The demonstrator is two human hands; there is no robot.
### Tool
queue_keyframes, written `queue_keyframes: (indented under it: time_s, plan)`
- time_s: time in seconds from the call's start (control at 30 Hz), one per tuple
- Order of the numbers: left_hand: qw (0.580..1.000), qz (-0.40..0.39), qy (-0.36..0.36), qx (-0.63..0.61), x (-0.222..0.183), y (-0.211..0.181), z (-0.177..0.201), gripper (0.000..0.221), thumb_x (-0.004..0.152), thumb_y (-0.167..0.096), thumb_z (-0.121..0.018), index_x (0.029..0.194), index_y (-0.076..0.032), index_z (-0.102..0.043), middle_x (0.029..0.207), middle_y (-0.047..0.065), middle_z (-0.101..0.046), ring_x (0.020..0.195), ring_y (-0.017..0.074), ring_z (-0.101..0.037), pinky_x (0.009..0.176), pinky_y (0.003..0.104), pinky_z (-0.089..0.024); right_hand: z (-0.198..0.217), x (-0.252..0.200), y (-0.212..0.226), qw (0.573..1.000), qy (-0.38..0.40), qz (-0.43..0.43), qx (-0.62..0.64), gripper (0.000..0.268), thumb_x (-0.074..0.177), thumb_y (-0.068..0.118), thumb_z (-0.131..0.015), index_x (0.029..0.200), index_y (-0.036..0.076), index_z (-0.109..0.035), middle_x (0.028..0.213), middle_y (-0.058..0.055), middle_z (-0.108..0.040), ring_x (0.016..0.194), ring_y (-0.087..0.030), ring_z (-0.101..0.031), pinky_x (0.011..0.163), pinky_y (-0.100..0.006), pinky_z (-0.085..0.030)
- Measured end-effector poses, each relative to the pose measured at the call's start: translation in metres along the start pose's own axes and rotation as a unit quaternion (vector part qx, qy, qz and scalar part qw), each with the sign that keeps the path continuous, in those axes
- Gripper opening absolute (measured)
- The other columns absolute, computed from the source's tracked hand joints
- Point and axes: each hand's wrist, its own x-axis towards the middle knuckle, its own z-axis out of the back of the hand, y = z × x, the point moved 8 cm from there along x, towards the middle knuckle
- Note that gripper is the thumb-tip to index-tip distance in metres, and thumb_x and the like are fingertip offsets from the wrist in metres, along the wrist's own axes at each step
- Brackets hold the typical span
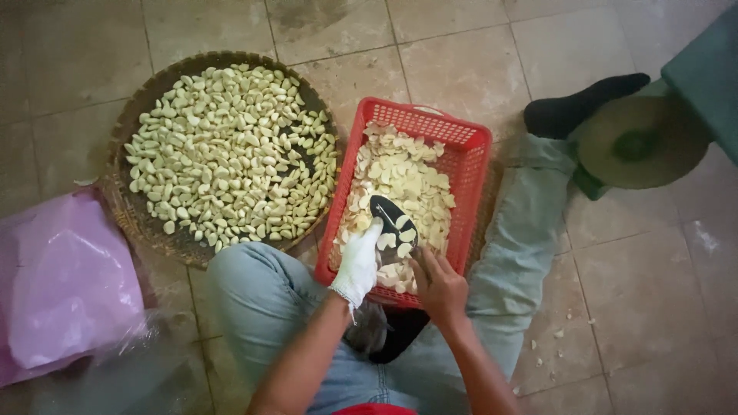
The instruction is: Slicing peeled garlic cloves into thin pieces using a handheld slicer into a plastic basket.
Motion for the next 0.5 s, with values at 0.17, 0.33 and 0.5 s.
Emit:
queue_keyframes:
  time_s: [0.17, 0.33, 0.5]
  plan:
    - [0.966, 0.012, 0.046, 0.254, -0.023, -0.041, -0.018, 0.076, 0.082, -0.074, -0.069, 0.119, -0.007, -0.074, 0.11, 0.015, -0.077, 0.112, 0.03, -0.071, 0.101, 0.043, -0.053, 0.007, 0.01, 0.002, 1.0, -0.009, 0.014, -0.006, 0.035, 0.087, 0.035, -0.082, 0.117, 0.017, -0.079, 0.086, -0.007, -0.073, 0.068, -0.033, -0.072, 0.053, -0.042, -0.057]
    - [0.917, -0.051, 0.093, 0.384, -0.028, -0.056, -0.039, 0.061, 0.083, -0.073, -0.069, 0.094, -0.012, -0.072, 0.089, 0.01, -0.071, 0.095, 0.0273, -0.069, 0.088, 0.04, -0.05, 0.011, 0.008, -0.003, 0.999, -0.028, 0.03, -0.031, 0.034, 0.086, 0.036, -0.083, 0.117, 0.022, -0.079, 0.086, -0.001, -0.069, 0.068, -0.028, -0.071, 0.057, -0.038, -0.058]
    - [0.851, -0.133, 0.173, 0.477, -0.018, -0.054, -0.05, 0.041, 0.082, -0.049, -0.077, 0.099, -0.012, -0.078, 0.096, 0.012, -0.079, 0.102, 0.0309, -0.075, 0.087, 0.043, -0.056, 0.021, 0.015, -0.014, 0.996, -0.063, 0.023, -0.061, 0.029, 0.086, 0.039, -0.083, 0.111, 0.025, -0.079, 0.085, 0.005, -0.068, 0.068, -0.021, -0.07, 0.061, -0.033, -0.058]
